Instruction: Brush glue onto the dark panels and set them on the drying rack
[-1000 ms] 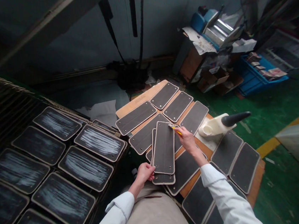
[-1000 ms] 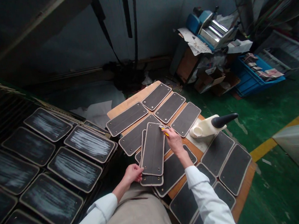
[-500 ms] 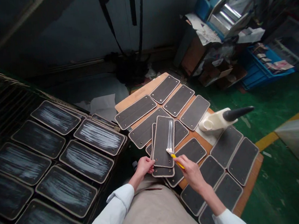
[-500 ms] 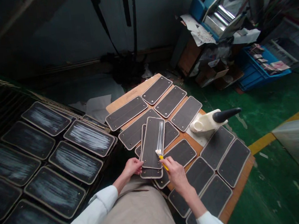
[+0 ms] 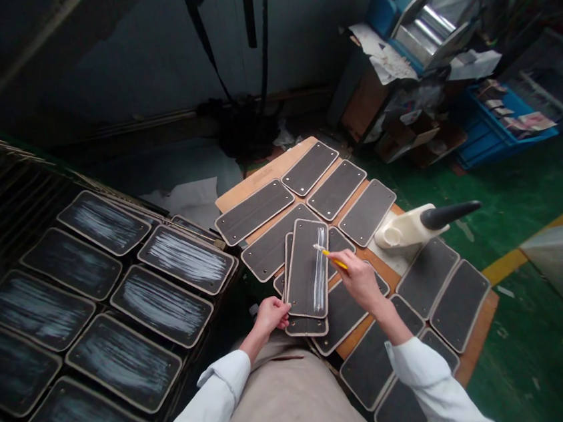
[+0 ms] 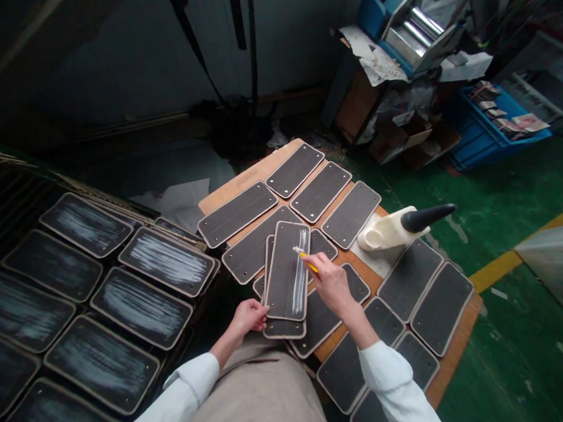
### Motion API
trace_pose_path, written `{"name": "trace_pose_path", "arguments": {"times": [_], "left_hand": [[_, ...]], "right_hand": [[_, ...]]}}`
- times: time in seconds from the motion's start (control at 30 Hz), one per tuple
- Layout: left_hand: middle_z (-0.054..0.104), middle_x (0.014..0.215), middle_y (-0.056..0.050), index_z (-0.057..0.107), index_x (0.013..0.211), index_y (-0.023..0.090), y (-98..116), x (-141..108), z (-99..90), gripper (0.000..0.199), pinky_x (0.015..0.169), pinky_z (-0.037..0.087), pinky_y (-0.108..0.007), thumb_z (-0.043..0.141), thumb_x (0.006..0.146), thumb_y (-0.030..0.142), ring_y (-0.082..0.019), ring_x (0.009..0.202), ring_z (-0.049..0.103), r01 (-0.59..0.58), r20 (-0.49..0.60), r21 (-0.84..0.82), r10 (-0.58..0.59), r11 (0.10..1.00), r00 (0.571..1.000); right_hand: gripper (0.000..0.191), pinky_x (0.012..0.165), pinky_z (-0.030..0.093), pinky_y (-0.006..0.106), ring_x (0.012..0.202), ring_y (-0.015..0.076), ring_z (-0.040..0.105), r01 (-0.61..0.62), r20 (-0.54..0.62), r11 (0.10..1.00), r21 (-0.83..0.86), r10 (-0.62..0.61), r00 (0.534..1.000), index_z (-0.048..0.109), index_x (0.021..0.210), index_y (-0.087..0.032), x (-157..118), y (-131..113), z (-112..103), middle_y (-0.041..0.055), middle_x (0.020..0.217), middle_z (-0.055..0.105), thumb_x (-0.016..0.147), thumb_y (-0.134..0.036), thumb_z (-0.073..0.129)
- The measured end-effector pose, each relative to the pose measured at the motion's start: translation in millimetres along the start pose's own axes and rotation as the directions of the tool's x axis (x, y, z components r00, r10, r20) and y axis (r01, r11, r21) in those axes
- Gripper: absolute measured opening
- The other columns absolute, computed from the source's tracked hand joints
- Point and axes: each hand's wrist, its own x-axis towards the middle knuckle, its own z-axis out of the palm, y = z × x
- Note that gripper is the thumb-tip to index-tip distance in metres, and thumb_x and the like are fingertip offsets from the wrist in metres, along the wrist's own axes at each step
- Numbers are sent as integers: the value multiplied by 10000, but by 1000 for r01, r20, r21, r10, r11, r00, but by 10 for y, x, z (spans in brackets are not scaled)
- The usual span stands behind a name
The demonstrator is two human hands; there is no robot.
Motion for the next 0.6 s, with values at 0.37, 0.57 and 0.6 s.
{"name": "trace_pose_path", "arguments": {"times": [0.37,0.57,0.6], "left_hand": [[604,510,1,489,661,152,33,-14,-13,267,376,447,-186,682,770,299,-120,420,602,5,-21,-20,-5,1000,1000],[603,508,3,502,660,144,44,-10,-32,267,384,446,-181,687,768,303,-107,411,590,20,-2,-24,-21,999,1000],[605,509,2,503,661,144,42,-8,-34,271,386,447,-181,690,767,309,-106,412,590,23,-1,-24,-23,999,1000]], "right_hand": [[226,617,418,239,779,160,623,55,8,989,-141,-54,998,611,1100,-248,365,103,308,45,966,637,970,-263,427],[253,639,429,229,731,142,606,103,251,989,-104,-74,965,587,1122,-245,-562,-243,308,43,964,635,948,-153,427],[258,637,433,233,718,143,602,101,284,991,-92,-71,956,586,1118,-247,-712,-313,298,44,961,635,941,-139,431]]}}
